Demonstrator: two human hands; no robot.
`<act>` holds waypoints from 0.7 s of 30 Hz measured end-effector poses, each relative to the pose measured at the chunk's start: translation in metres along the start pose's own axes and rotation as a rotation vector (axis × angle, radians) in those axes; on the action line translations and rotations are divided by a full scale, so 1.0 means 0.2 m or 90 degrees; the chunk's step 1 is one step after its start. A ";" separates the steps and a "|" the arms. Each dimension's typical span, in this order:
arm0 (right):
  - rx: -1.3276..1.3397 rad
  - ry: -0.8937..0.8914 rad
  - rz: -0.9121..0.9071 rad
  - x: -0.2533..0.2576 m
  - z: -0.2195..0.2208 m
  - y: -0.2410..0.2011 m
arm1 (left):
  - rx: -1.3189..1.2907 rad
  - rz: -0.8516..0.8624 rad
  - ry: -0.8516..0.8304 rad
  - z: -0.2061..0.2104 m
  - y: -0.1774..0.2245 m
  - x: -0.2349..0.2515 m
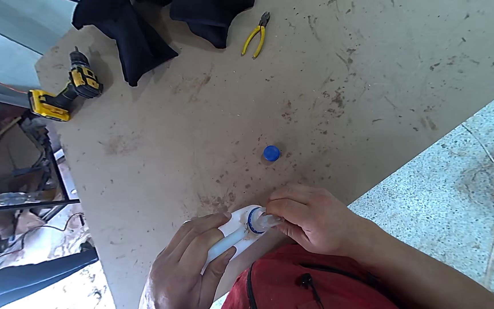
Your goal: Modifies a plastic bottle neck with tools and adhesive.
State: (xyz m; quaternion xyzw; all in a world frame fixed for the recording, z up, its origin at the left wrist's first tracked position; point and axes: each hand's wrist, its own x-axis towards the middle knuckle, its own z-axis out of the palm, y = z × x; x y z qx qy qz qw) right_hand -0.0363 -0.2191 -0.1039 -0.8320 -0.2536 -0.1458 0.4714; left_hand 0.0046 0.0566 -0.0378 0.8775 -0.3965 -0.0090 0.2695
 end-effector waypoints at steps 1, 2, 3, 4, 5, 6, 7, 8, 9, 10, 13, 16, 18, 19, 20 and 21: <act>-0.001 0.000 0.000 0.00 0.00 0.00 | -0.001 -0.001 -0.001 0.00 0.00 0.00; -0.001 0.001 0.001 0.00 0.00 0.00 | -0.001 -0.001 -0.001 0.00 0.00 0.00; -0.001 0.002 0.002 0.00 0.00 0.00 | -0.001 -0.002 -0.002 0.00 0.00 0.00; -0.001 0.001 0.002 0.00 0.00 0.00 | 0.001 -0.002 -0.001 0.00 0.00 0.00; -0.001 0.000 0.004 0.00 0.00 0.00 | 0.001 -0.002 -0.002 0.00 0.00 0.00; -0.001 -0.001 0.004 0.00 0.00 0.00 | 0.001 -0.003 -0.002 0.00 0.00 0.00; -0.001 0.000 0.003 0.00 0.00 0.00 | 0.001 -0.003 0.000 0.00 0.00 0.00; -0.003 0.001 0.003 0.00 0.00 0.00 | 0.002 -0.003 0.000 0.00 0.00 0.00; -0.006 -0.001 0.002 0.00 0.00 0.00 | 0.003 -0.003 0.000 0.00 0.00 0.00; -0.008 -0.002 0.002 0.00 0.00 0.00 | 0.002 -0.003 0.000 0.00 0.00 0.00; -0.013 -0.002 0.001 0.01 0.00 -0.01 | 0.000 -0.004 0.000 -0.01 0.00 0.00; -0.013 -0.002 0.002 0.01 0.00 -0.01 | -0.001 -0.002 0.002 -0.01 -0.01 0.00; -0.013 -0.005 0.002 0.01 0.00 -0.01 | -0.002 -0.002 0.004 -0.01 -0.01 0.00; -0.012 -0.006 0.002 0.01 0.00 -0.01 | -0.003 -0.002 0.005 -0.01 -0.01 0.00; -0.011 -0.007 0.002 0.01 0.00 -0.01 | -0.002 -0.002 0.005 -0.01 -0.01 0.00; -0.013 -0.008 0.003 0.02 0.00 -0.01 | 0.000 -0.004 0.005 -0.01 -0.01 0.00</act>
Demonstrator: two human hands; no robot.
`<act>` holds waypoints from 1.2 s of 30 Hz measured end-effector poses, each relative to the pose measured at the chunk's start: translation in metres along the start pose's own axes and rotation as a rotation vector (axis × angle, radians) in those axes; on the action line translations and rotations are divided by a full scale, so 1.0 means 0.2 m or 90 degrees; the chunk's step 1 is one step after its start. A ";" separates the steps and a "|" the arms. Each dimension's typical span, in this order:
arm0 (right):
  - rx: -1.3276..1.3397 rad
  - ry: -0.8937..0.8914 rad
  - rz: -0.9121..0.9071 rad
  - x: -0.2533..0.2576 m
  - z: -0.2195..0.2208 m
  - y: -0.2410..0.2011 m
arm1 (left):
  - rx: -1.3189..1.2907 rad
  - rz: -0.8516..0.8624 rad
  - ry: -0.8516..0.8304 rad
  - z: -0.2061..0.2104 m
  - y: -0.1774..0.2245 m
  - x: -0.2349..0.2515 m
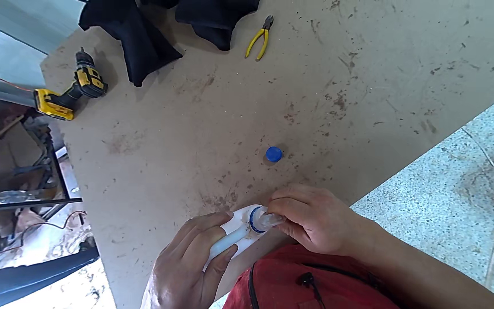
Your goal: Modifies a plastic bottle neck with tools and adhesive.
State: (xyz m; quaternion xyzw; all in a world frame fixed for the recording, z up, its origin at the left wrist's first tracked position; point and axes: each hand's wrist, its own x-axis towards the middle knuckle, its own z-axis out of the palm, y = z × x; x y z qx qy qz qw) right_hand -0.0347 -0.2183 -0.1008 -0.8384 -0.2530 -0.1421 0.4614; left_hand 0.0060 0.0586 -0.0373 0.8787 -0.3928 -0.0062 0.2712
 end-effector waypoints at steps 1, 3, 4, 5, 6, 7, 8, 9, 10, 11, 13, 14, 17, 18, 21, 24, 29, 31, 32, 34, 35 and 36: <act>-0.004 -0.001 0.001 0.00 0.00 0.00 | 0.003 -0.003 0.000 0.00 0.00 0.00; -0.007 -0.002 -0.001 0.00 0.00 0.00 | 0.003 -0.003 0.003 0.00 0.00 0.00; -0.008 -0.003 -0.001 0.01 0.00 0.00 | 0.001 -0.001 0.003 0.00 0.00 0.00; -0.008 -0.003 -0.001 0.01 0.00 0.00 | -0.001 0.000 0.002 0.00 0.00 0.00; -0.008 -0.005 0.000 0.01 -0.01 0.00 | -0.003 0.002 0.002 0.00 -0.01 0.00; -0.010 -0.007 0.001 0.01 -0.01 0.00 | -0.003 0.003 0.002 0.00 -0.01 0.00; -0.012 -0.009 0.001 0.01 -0.01 0.00 | -0.003 0.003 0.003 0.00 -0.01 0.00; -0.016 -0.010 0.002 0.01 -0.01 0.00 | -0.002 0.002 0.004 0.00 -0.01 0.00; -0.018 -0.011 0.001 0.01 -0.01 0.00 | -0.003 0.001 0.006 0.00 -0.01 0.00; -0.019 -0.012 0.001 0.02 -0.01 -0.01 | -0.003 0.002 0.007 0.00 -0.01 0.00; -0.021 -0.014 -0.001 0.02 -0.01 -0.01 | -0.002 -0.001 0.007 0.00 -0.01 0.00; -0.022 -0.017 -0.001 0.02 -0.01 -0.01 | 0.000 -0.003 0.007 -0.01 -0.01 0.00; -0.026 -0.024 -0.001 0.03 -0.02 -0.01 | 0.003 -0.003 0.008 -0.01 0.00 0.00; -0.027 -0.024 -0.003 0.03 -0.02 -0.01 | 0.005 -0.003 0.008 -0.01 -0.01 0.00; -0.029 -0.020 -0.005 0.03 -0.02 -0.01 | 0.005 -0.004 0.010 -0.01 -0.01 0.00; -0.029 -0.020 -0.002 0.03 -0.02 -0.02 | 0.004 -0.003 0.009 -0.01 -0.01 -0.01; -0.026 -0.017 0.002 0.02 -0.02 -0.02 | 0.001 0.003 0.009 -0.01 -0.01 -0.01; -0.026 -0.018 0.006 0.02 -0.02 -0.02 | -0.001 0.002 0.012 0.00 -0.01 -0.01; -0.025 -0.018 0.007 0.02 -0.02 -0.03 | -0.002 0.000 0.013 0.00 -0.01 -0.01; -0.023 -0.017 0.008 0.02 -0.02 -0.02 | 0.001 -0.003 0.013 0.00 -0.01 -0.01; -0.021 -0.016 0.008 0.02 -0.02 -0.02 | 0.002 -0.003 0.012 0.00 -0.01 -0.01; -0.019 -0.016 0.006 0.02 -0.02 -0.02 | 0.002 -0.001 0.013 0.00 -0.01 -0.01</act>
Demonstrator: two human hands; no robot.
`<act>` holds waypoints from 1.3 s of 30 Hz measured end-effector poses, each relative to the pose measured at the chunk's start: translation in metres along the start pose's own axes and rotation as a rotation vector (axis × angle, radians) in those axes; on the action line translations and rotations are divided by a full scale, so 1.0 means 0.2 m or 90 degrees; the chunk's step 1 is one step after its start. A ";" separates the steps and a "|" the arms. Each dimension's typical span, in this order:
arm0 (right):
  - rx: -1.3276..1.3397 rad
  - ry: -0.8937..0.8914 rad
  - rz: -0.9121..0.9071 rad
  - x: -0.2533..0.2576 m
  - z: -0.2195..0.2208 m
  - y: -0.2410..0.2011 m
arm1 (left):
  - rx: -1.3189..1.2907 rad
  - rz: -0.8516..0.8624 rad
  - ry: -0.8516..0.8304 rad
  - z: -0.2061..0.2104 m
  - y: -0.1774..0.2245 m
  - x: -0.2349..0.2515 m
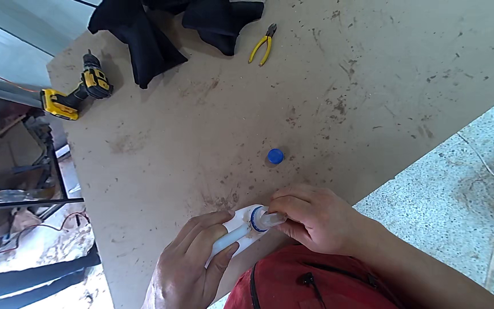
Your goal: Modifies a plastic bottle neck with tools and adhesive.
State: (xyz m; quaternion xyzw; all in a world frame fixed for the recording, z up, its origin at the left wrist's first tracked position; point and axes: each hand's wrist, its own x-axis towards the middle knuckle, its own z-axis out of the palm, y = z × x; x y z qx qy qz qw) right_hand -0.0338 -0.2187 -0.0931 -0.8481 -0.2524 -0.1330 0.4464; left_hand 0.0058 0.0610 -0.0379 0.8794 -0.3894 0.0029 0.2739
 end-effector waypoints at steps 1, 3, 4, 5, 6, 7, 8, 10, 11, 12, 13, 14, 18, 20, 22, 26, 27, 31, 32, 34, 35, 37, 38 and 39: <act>0.001 0.001 0.000 0.00 0.00 0.00 | -0.001 0.002 0.001 0.00 0.00 0.00; 0.005 0.001 0.003 0.00 0.00 0.00 | -0.001 0.003 0.001 0.00 0.00 0.00; 0.006 0.002 0.003 0.00 0.00 0.00 | -0.001 0.003 0.001 0.00 0.00 0.00; 0.006 0.002 0.003 0.00 0.00 0.00 | -0.001 0.002 0.002 0.00 0.00 0.00; 0.006 0.003 0.003 0.00 0.00 -0.01 | -0.002 0.002 0.004 0.00 0.00 0.00; 0.005 0.003 0.003 0.00 0.00 -0.01 | -0.004 0.002 0.005 0.00 0.00 -0.01; 0.005 0.001 0.004 0.00 0.00 -0.01 | -0.007 0.003 0.006 0.00 0.00 -0.01; 0.007 -0.001 0.005 0.01 0.00 -0.01 | -0.010 0.003 0.008 0.00 -0.01 -0.01; 0.008 -0.001 0.004 0.01 0.00 -0.01 | -0.010 0.003 0.009 0.00 -0.01 -0.02; 0.009 -0.001 0.004 0.01 0.00 -0.02 | -0.007 0.004 0.010 0.00 -0.01 -0.02; 0.010 -0.001 0.006 0.01 0.00 -0.02 | -0.006 0.004 0.011 0.00 -0.01 -0.02; 0.012 -0.002 0.009 0.01 0.00 -0.02 | -0.006 0.004 0.012 0.00 -0.01 -0.02; 0.049 0.002 0.030 0.03 0.00 -0.03 | -0.011 0.002 0.025 -0.01 -0.02 -0.03; 0.091 0.008 0.055 0.04 0.01 -0.05 | -0.021 -0.008 0.041 -0.01 -0.03 -0.05; 0.150 0.017 0.086 0.08 0.02 -0.08 | -0.042 -0.017 0.071 -0.02 -0.04 -0.09; 0.294 0.014 0.151 0.16 0.06 -0.15 | -0.083 -0.030 0.149 -0.02 -0.09 -0.21; 0.335 0.009 0.170 0.18 0.08 -0.17 | -0.095 -0.039 0.174 -0.03 -0.11 -0.25; 0.459 -0.012 0.253 0.24 0.16 -0.22 | -0.156 -0.099 0.278 -0.02 -0.17 -0.44; 0.481 -0.016 0.273 0.25 0.18 -0.23 | -0.178 -0.112 0.301 -0.01 -0.17 -0.48; 0.525 -0.026 0.317 0.29 0.23 -0.26 | -0.221 -0.131 0.341 0.00 -0.19 -0.55; 0.562 -0.027 0.338 0.30 0.25 -0.28 | -0.237 -0.138 0.358 0.00 -0.19 -0.58; 0.668 -0.027 0.393 0.33 0.31 -0.30 | -0.262 -0.144 0.385 0.02 -0.20 -0.63; 0.724 -0.025 0.424 0.34 0.34 -0.31 | -0.274 -0.147 0.395 0.02 -0.20 -0.65; 0.772 -0.024 0.452 0.34 0.37 -0.32 | -0.287 -0.152 0.404 0.03 -0.20 -0.67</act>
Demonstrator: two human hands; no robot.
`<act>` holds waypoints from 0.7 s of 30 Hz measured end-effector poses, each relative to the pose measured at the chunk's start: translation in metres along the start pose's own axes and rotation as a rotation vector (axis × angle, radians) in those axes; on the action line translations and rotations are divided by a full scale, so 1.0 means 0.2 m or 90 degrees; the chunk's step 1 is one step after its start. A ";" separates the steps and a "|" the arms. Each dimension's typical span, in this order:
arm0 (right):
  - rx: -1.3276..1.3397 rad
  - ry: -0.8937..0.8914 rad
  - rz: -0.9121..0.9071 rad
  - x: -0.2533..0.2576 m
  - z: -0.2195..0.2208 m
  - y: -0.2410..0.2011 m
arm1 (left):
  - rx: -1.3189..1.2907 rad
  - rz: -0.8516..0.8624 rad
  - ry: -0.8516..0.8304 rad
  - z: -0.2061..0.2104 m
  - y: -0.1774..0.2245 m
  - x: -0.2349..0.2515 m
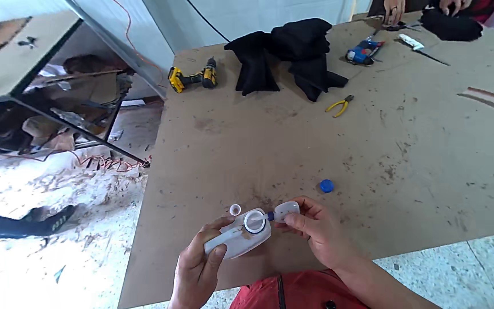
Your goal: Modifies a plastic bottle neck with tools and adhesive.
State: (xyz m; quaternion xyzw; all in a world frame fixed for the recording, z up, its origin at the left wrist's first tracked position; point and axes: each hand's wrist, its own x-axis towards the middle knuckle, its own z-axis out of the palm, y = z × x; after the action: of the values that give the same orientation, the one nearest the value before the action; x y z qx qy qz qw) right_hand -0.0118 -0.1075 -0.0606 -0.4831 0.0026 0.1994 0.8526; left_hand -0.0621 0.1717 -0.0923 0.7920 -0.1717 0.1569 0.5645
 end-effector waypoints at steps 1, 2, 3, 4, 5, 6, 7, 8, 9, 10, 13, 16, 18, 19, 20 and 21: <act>0.038 -0.001 0.018 0.01 0.02 0.02 | -0.010 -0.006 0.008 -0.01 0.00 -0.02; 0.066 -0.004 0.027 0.01 0.03 0.05 | -0.015 -0.011 0.018 -0.01 -0.01 -0.04; 0.085 -0.004 0.029 0.02 0.05 0.07 | -0.016 -0.016 0.025 -0.01 -0.01 -0.05; 0.106 0.000 0.027 0.02 0.07 0.09 | -0.020 -0.018 0.031 -0.02 -0.01 -0.06; 0.132 0.003 0.022 0.03 0.09 0.09 | -0.020 -0.020 0.035 -0.02 -0.01 -0.07; 0.159 -0.001 0.015 0.03 0.11 0.09 | -0.017 -0.021 0.036 -0.02 -0.01 -0.08; 0.185 -0.011 0.005 0.04 0.13 0.08 | -0.014 -0.019 0.034 -0.02 -0.01 -0.08; 0.210 -0.024 -0.006 0.06 0.16 0.06 | -0.012 -0.016 0.030 -0.02 -0.01 -0.09; 0.235 -0.042 -0.019 0.08 0.18 0.03 | -0.011 -0.014 0.025 -0.02 -0.01 -0.09; 0.259 -0.066 -0.034 0.10 0.20 0.00 | -0.012 -0.012 0.022 -0.02 -0.01 -0.09; 0.295 -0.117 -0.065 0.14 0.27 -0.10 | -0.021 -0.011 0.017 -0.02 -0.01 -0.08; 0.292 -0.140 -0.095 0.18 0.32 -0.19 | -0.028 -0.017 0.013 -0.02 0.00 -0.08; 0.279 -0.155 -0.123 0.20 0.35 -0.25 | -0.030 -0.023 0.010 -0.03 0.00 -0.08; 0.275 -0.161 -0.136 0.21 0.36 -0.28 | -0.030 -0.024 0.010 -0.03 0.00 -0.09; 0.272 -0.167 -0.149 0.22 0.37 -0.30 | -0.032 -0.022 0.011 -0.02 -0.01 -0.09; 0.269 -0.170 -0.160 0.23 0.39 -0.32 | -0.035 -0.021 0.013 -0.02 -0.01 -0.09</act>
State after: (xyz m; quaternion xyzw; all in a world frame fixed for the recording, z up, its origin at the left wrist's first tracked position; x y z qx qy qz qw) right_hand 0.0375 -0.0569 0.0236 -0.2605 -0.1284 0.1493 0.9452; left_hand -0.0767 0.1784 -0.0999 0.7773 -0.1572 0.1509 0.5902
